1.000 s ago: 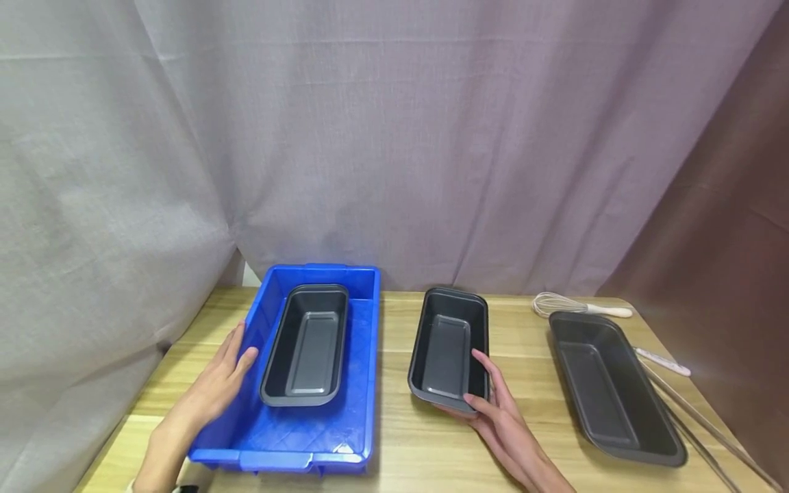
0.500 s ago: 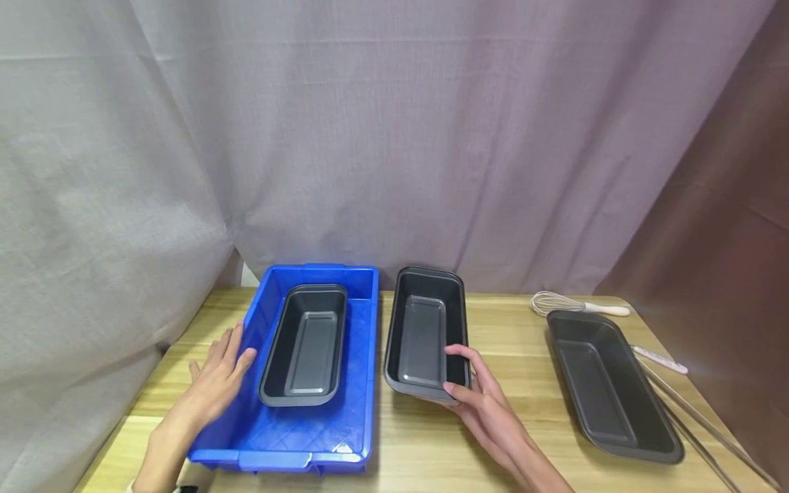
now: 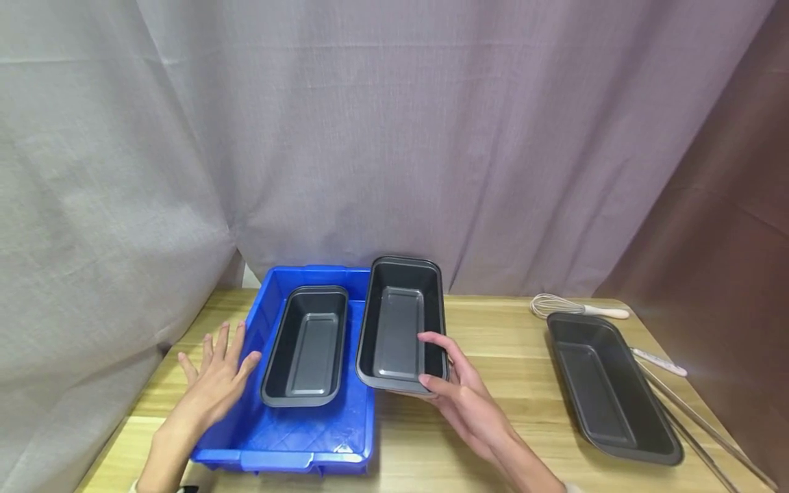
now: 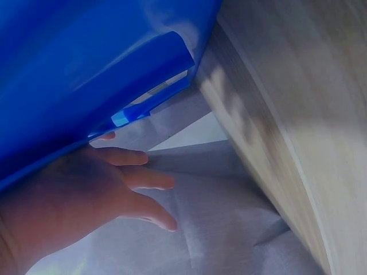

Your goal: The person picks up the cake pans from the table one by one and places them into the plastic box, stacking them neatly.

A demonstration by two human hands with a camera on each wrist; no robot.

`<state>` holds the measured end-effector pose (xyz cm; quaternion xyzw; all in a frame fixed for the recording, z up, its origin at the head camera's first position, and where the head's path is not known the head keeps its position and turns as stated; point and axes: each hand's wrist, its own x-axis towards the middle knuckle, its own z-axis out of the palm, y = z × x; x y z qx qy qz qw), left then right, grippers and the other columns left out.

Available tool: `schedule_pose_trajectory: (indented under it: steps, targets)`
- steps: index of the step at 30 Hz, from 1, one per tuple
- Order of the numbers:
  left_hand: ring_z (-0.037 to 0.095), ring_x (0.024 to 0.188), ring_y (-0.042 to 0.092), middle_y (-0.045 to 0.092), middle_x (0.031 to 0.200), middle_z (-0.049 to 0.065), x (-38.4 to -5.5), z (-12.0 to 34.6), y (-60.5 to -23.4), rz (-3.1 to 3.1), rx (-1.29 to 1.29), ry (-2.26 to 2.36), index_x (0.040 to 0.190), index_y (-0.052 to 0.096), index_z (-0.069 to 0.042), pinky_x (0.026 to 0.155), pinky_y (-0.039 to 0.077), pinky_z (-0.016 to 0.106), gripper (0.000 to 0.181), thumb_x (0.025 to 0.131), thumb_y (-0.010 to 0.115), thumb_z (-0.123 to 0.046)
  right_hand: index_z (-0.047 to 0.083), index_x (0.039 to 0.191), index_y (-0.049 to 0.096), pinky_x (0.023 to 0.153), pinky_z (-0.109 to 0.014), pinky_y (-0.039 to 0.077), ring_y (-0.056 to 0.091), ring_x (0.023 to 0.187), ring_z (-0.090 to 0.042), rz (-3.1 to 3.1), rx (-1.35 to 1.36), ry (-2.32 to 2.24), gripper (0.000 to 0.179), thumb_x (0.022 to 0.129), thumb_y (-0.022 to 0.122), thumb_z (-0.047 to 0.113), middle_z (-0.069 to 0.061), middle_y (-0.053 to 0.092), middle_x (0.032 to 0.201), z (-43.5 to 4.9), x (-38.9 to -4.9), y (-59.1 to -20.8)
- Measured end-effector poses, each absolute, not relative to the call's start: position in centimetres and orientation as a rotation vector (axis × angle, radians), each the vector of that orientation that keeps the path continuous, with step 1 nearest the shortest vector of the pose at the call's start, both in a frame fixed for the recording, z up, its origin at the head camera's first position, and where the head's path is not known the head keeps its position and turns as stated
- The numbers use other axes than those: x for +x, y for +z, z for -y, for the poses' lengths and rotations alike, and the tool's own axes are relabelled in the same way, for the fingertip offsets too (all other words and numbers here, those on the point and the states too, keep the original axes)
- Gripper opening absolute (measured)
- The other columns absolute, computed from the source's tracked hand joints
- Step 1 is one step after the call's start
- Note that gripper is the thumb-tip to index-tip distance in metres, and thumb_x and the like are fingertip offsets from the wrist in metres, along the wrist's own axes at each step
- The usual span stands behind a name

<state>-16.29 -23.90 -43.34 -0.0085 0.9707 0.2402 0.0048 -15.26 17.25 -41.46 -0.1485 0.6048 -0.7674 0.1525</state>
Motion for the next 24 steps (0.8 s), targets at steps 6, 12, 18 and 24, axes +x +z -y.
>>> schedule_pose_trajectory:
  steps: [6, 12, 18, 24]
  targets:
    - [0.065, 0.161, -0.015, -0.009, 0.179, 0.034, -16.3, 24.0, -43.5, -3.041, -0.028, 0.734, 0.175, 0.005, -0.002, 0.114, -0.028, 0.084, 0.082, 0.118, 0.029, -0.056, 0.02, 0.163, 0.042, 0.113, -0.041, 0.056, 0.062, 0.136, -0.027, -1.678, -0.412, -2.195, 0.067, 0.103, 0.059, -0.005, -0.026, 0.033, 0.164, -14.7, -15.0, -40.2]
    - [0.064, 0.161, -0.016, -0.01, 0.179, 0.033, -16.3, 24.0, -43.5, -3.047, -0.023, 0.735, 0.175, 0.005, -0.002, 0.114, -0.026, 0.085, 0.081, 0.119, 0.028, -0.056, 0.019, 0.164, 0.038, 0.117, -0.05, 0.053, 0.064, 0.139, -0.034, -1.581, -0.494, -2.191, 0.069, 0.103, 0.059, -0.005, -0.033, 0.03, 0.169, -11.8, -15.0, -39.7]
    - [0.064, 0.161, -0.015, -0.01, 0.179, 0.033, -16.3, 24.1, -43.5, -3.032, -0.014, 0.775, 0.175, 0.005, -0.002, 0.115, -0.023, 0.086, 0.078, 0.12, 0.027, -0.052, 0.017, 0.171, 0.027, 0.115, -0.046, 0.053, 0.06, 0.137, -0.029, -1.537, -0.461, -2.173, 0.079, 0.103, 0.06, -0.004, -0.028, 0.02, 0.174, -9.1, -14.5, -39.7]
    - [0.063, 0.161, -0.016, -0.01, 0.179, 0.033, -16.4, 24.1, -43.5, -3.009, -0.02, 0.815, 0.175, 0.004, -0.002, 0.115, -0.023, 0.086, 0.076, 0.12, 0.024, -0.051, 0.015, 0.176, 0.014, 0.116, -0.045, 0.051, 0.058, 0.139, -0.031, -1.506, -0.441, -2.16, 0.09, 0.101, 0.06, -0.004, -0.026, 0.017, 0.175, -7.1, -14.8, -39.6]
